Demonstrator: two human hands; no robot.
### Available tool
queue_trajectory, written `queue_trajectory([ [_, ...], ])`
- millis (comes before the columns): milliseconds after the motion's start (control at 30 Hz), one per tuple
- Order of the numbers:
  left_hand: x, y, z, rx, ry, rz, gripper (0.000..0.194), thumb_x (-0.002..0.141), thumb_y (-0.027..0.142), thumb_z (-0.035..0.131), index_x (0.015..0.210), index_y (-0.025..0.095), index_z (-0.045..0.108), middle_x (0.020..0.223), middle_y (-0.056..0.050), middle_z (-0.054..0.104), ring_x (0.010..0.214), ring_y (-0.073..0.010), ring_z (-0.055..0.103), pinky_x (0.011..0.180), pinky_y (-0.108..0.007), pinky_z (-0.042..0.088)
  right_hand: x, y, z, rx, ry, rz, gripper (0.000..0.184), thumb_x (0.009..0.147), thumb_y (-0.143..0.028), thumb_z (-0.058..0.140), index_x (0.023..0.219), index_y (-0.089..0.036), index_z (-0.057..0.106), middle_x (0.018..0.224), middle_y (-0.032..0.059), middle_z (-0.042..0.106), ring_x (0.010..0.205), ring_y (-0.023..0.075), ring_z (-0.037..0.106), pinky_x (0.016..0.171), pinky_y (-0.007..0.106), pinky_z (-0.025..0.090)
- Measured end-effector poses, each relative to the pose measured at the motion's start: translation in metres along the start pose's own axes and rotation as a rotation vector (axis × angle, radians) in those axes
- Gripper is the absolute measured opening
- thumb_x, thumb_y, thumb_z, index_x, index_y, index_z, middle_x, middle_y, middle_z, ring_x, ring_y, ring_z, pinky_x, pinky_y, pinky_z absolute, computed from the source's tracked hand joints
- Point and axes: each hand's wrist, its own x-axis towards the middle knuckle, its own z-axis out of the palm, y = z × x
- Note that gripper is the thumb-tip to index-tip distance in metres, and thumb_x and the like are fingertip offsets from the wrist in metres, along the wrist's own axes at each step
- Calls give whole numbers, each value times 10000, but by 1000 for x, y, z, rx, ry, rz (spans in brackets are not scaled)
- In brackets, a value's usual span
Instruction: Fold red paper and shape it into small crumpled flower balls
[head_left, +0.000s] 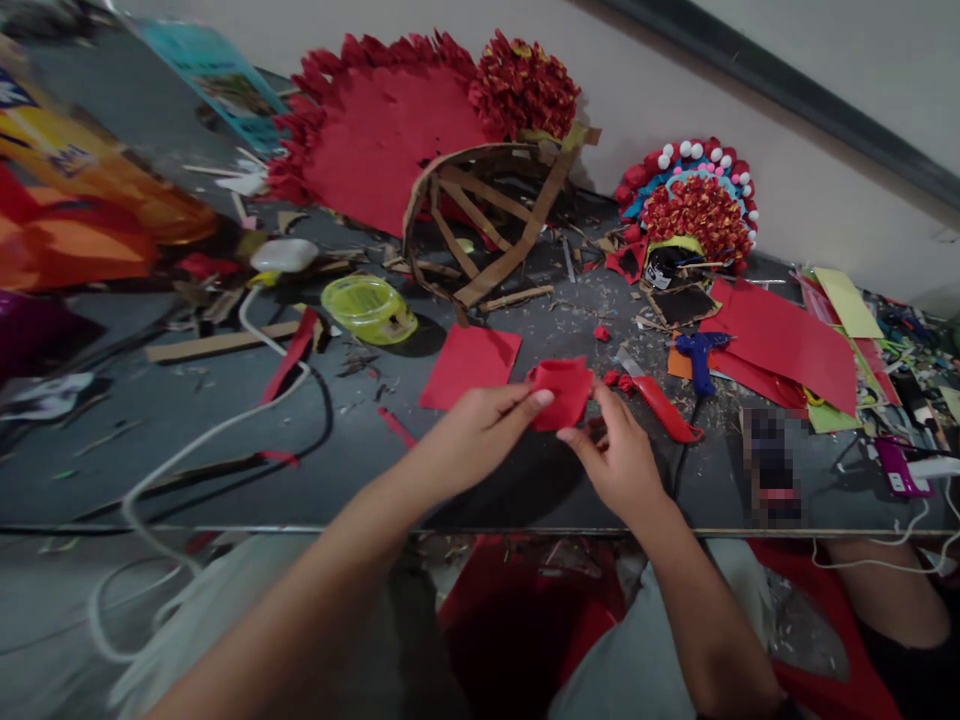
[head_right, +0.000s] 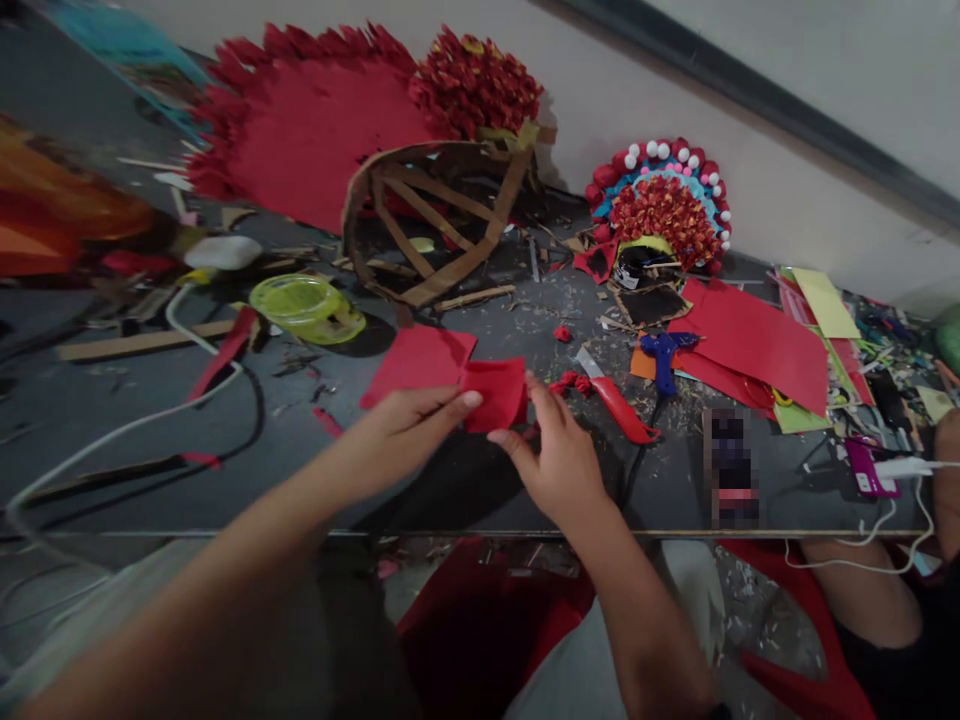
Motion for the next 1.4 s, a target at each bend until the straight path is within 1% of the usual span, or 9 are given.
queue_trajectory([
  [100,-1,4,17,-240,-126,3,347,806,472,496,650,170,566,627,-3,564,577,-129,486,563,-225,421,-2,-1,3,-28,63,-106,412,906,-349,472,1296,-216,476,1242,102,609,1127,198,582,911,324,496],
  [333,-2,-4,29,-767,-235,-203,345,638,465,761,659,136,658,639,-22,641,610,-128,579,647,-251,510,-2,4,-4,-263,172,-301,386,919,-118,327,1048,-196,683,971,62,729,887,152,675,840,277,534],
  [467,-5,-5,28,-1003,-287,-295,490,591,598,771,713,130,698,700,-51,672,659,-155,618,670,-274,528,-1,5,-16,-274,90,-360,397,906,-89,348,1091,-229,671,1064,42,718,1001,159,659,916,320,527],
  [600,-4,-5,33,-958,-292,-284,383,576,458,841,729,134,707,654,-15,646,620,-112,574,654,-230,497,-4,2,-19,-220,-7,-359,502,901,-73,295,1364,-197,443,1296,71,596,1213,163,546,1021,342,478],
  [733,-2,-5,44,-849,-148,-228,325,608,426,804,720,138,704,644,-14,651,637,-129,560,674,-250,474,-6,-5,-10,-253,-104,-298,555,928,-190,314,1468,-140,196,1440,120,437,1378,208,340,1100,423,383],
  [833,-3,-6,48,-713,-97,-215,325,673,464,709,708,141,701,660,-28,667,661,-162,564,689,-283,468,-6,-7,-1,-281,-81,-281,532,938,-323,345,1427,-126,269,1425,143,444,1401,234,281,1136,486,281],
  [1000,-9,-4,48,-586,-267,-145,275,725,407,599,646,157,685,675,-24,667,737,-186,577,767,-294,457,-5,-7,6,-101,93,-223,541,940,-539,179,817,-196,579,836,86,642,862,189,593,878,377,458],
  [1267,-12,8,41,-294,-454,-171,434,840,524,457,766,181,712,811,-43,714,805,-219,608,809,-285,435,10,2,-26,597,578,256,609,854,-703,219,470,-233,163,422,-73,161,376,74,202,392,236,191],
  [1400,-11,8,42,-246,-410,-126,469,843,544,432,769,158,687,769,-36,697,744,-207,595,732,-272,440,8,-2,-25,743,472,236,574,826,-712,303,503,-239,272,404,-100,138,335,62,148,365,222,147],
])
